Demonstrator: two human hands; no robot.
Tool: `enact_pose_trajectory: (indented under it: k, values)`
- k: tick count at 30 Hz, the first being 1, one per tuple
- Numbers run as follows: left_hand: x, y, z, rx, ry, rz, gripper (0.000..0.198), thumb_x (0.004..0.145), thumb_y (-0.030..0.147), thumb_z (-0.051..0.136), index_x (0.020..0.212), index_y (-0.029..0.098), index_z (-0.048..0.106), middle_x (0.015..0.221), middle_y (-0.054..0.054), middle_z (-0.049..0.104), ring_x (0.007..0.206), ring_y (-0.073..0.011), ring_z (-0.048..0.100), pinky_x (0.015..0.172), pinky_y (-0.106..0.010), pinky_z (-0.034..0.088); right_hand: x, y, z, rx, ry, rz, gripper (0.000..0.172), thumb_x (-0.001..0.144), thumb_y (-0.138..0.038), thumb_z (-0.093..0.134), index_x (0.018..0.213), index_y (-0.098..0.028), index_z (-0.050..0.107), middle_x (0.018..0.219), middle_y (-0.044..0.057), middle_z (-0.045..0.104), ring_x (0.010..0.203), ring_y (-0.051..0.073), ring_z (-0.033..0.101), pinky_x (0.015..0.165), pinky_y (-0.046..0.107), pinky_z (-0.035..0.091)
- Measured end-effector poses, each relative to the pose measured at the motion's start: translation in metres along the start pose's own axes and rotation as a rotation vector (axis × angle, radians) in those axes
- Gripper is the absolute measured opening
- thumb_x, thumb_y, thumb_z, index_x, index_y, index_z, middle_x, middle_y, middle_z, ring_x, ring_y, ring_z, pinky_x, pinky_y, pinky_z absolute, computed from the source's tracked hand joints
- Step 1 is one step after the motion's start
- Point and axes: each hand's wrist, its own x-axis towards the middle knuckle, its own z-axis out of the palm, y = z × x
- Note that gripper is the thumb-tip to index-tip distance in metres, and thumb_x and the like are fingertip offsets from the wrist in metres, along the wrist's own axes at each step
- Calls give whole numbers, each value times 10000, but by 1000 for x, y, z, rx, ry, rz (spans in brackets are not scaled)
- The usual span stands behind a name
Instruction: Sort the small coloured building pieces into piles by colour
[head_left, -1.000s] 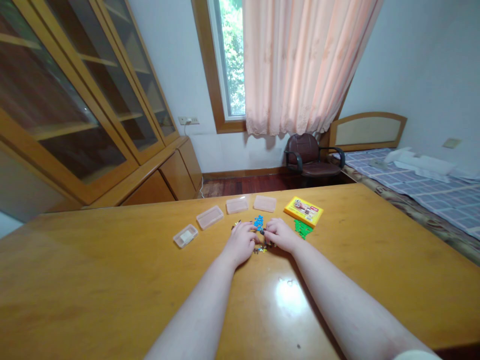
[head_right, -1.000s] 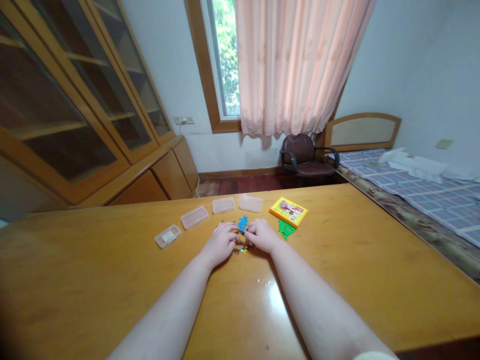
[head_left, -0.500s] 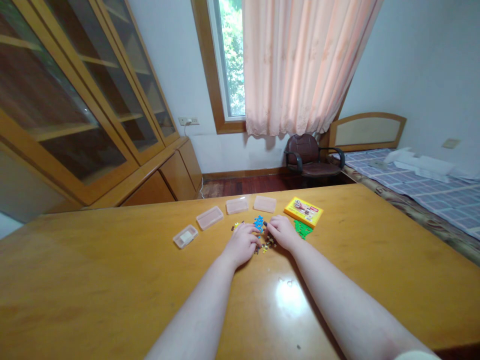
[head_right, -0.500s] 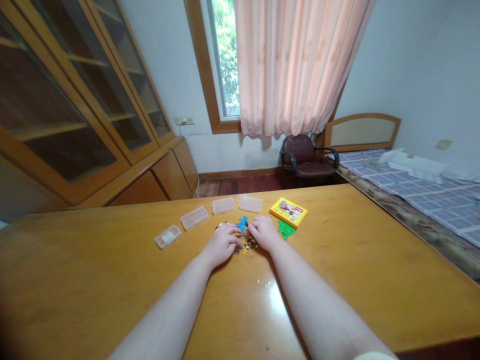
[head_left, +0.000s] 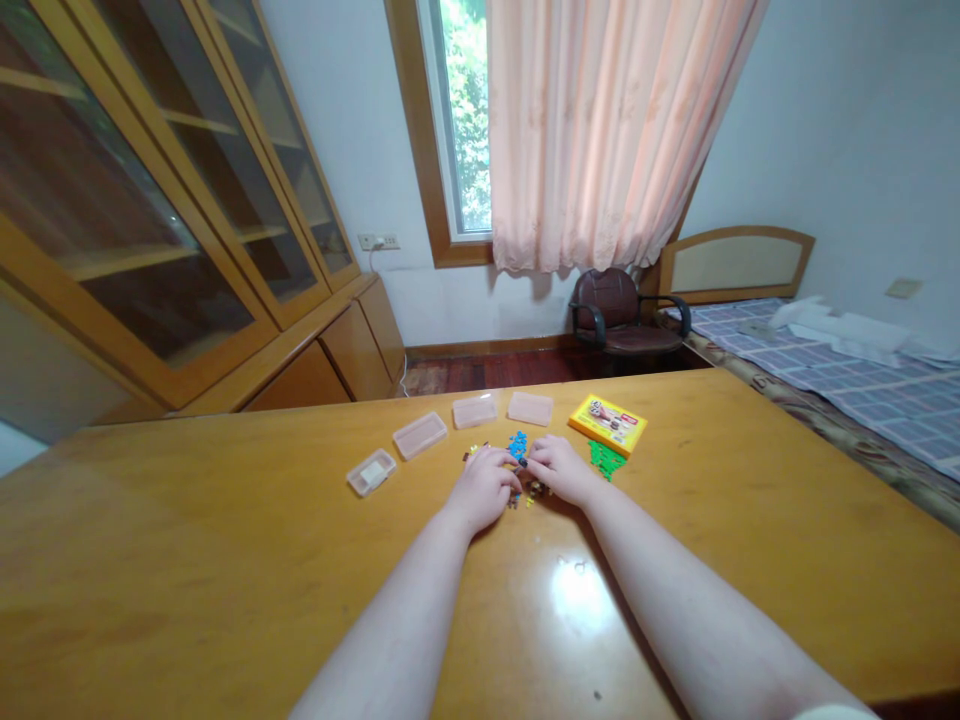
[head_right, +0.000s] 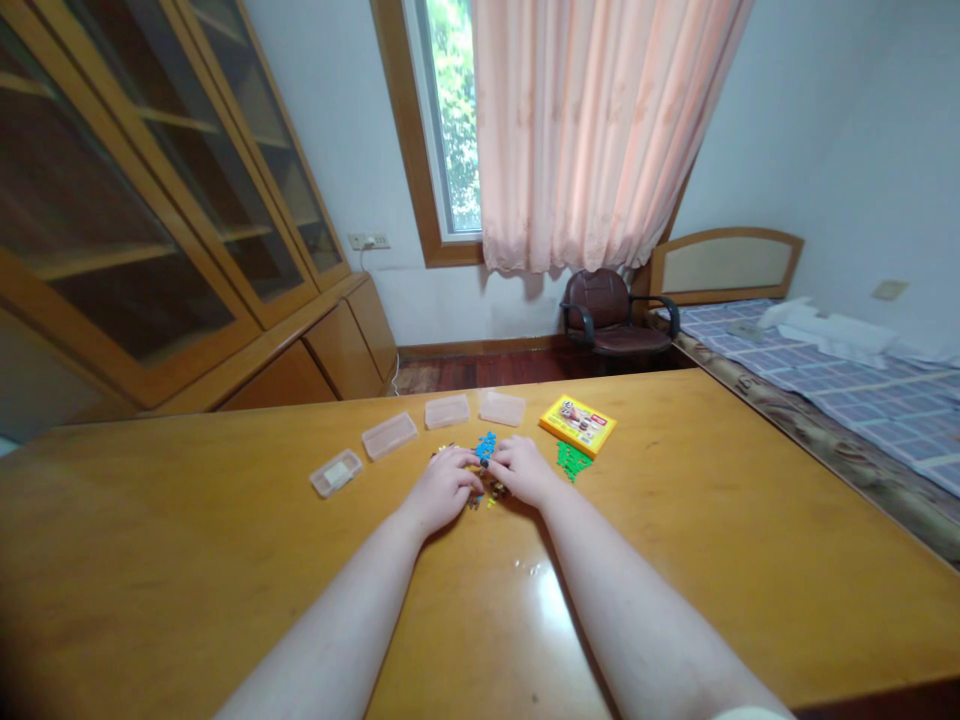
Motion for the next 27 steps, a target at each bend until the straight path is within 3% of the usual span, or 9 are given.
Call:
enact_pose_trajectory:
  k: [5,12,19,24,27]
  values:
    - [0,-3,0,28,8,-49,292,767,89,518,708,267,742,970,-24,659,983,-189,538,1004,-433,355,0,-1,-1,-17,-1,42,408,934,-284,434,643,-201,708,651,18,595,689,139,506,697,278,328]
    - [0,-5,3,75,10,-70,266,776,105,548,794,275,751,1016,-26,662,1013,-201,536,1021,-445,333,-1,0,-1,-16,15,23,406,927,-309,448,630,-189,698,658,25,601,685,137,506,693,274,338]
    - [1,-7,1,111,63,-182,270,752,75,544,660,238,737,921,-39,679,967,-208,558,967,-419,378,-1,-1,0,98,-25,-50,408,914,-297,463,604,-191,707,612,18,594,646,131,506,699,277,349]
    - [1,-3,0,73,14,-78,281,771,99,546,804,290,750,1039,-22,662,1033,-203,532,1012,-434,340,-1,-4,-2,166,-57,-103,401,911,-309,462,623,-196,716,620,14,610,622,129,507,698,280,354]
    - [1,0,0,83,-10,-65,271,766,103,563,780,297,751,1050,-20,661,1037,-204,531,1035,-452,310,-1,-5,-3,198,-60,-103,416,920,-294,435,636,-199,723,629,13,623,634,131,522,718,283,360]
